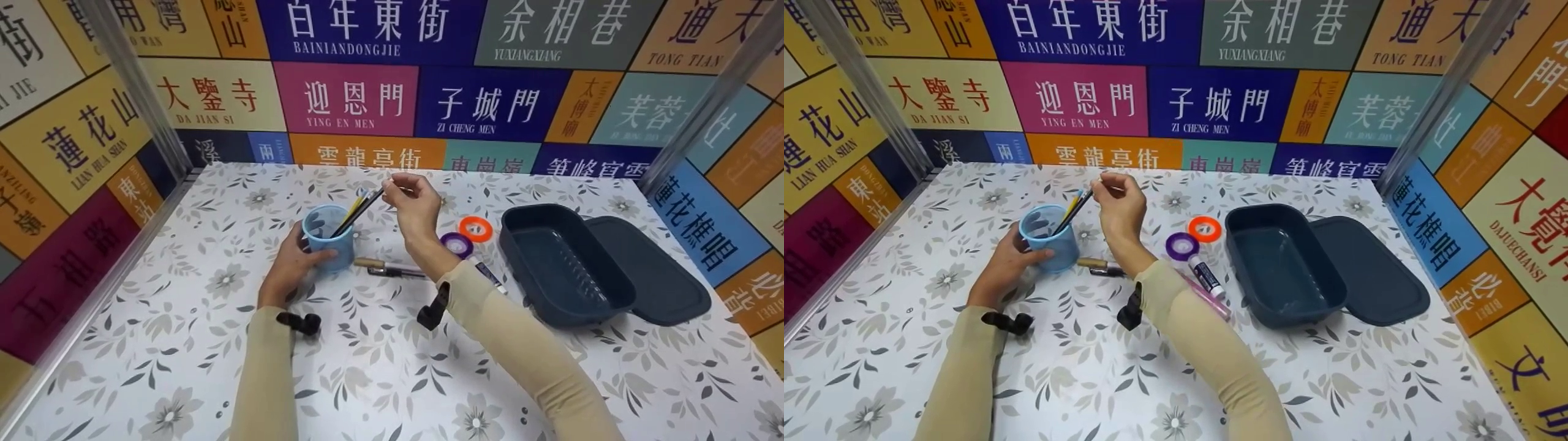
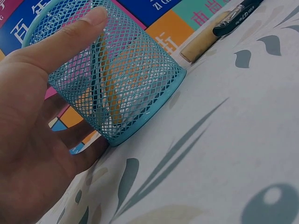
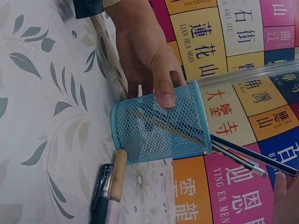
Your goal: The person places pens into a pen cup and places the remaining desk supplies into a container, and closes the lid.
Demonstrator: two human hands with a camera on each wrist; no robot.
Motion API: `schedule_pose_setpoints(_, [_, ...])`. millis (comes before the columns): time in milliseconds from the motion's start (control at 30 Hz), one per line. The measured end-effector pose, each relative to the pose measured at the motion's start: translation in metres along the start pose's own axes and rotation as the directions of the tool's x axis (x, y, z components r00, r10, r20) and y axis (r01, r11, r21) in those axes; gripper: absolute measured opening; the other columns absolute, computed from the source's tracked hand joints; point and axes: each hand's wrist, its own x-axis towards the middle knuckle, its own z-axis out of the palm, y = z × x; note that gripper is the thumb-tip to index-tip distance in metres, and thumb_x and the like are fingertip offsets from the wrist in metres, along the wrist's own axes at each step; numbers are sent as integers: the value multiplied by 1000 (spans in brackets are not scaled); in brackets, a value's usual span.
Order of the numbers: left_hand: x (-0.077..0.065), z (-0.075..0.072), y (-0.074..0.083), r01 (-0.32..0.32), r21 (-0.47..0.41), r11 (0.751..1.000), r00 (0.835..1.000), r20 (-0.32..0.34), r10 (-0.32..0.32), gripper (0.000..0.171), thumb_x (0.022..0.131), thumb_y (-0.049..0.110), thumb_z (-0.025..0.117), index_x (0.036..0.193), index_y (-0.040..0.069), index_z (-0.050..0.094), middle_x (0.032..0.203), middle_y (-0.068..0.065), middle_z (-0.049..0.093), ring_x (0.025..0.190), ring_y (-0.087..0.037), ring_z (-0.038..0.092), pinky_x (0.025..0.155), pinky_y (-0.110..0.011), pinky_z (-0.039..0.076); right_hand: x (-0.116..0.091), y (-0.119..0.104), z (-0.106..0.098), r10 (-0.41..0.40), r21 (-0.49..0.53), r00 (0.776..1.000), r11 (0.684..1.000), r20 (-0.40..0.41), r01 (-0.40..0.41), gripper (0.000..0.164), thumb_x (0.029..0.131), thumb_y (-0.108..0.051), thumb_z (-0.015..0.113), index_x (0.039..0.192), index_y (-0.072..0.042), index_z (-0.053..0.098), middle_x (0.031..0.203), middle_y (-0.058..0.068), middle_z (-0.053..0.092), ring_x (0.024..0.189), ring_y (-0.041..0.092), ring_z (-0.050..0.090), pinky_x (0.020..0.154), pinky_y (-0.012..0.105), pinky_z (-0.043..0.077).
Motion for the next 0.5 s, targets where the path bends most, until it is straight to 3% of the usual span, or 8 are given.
schedule_pose_setpoints(233, [0, -1, -1, -15, -11, 1000, 1000, 5, 15, 101, 67, 37, 92, 151, 32, 36, 156, 4, 45, 149, -23, 36, 126, -47, 28, 0, 9, 2, 19, -47, 1000, 999, 12, -18, 17, 89, -9, 75, 105, -4, 71, 104, 10, 71, 85, 12, 69, 84, 27, 62])
schedule_pose_setpoints(500, [0, -1, -3, -32, 14, 999, 999, -3, 32, 99, 69, 35, 92, 151, 30, 37, 155, 2, 46, 148, -24, 38, 125, -46, 30, 0, 18, 6, 31, -82, 998, 996, 53, -27, 24, 88, -8, 76, 109, 1, 71, 95, 5, 71, 81, 9, 69, 82, 27, 62])
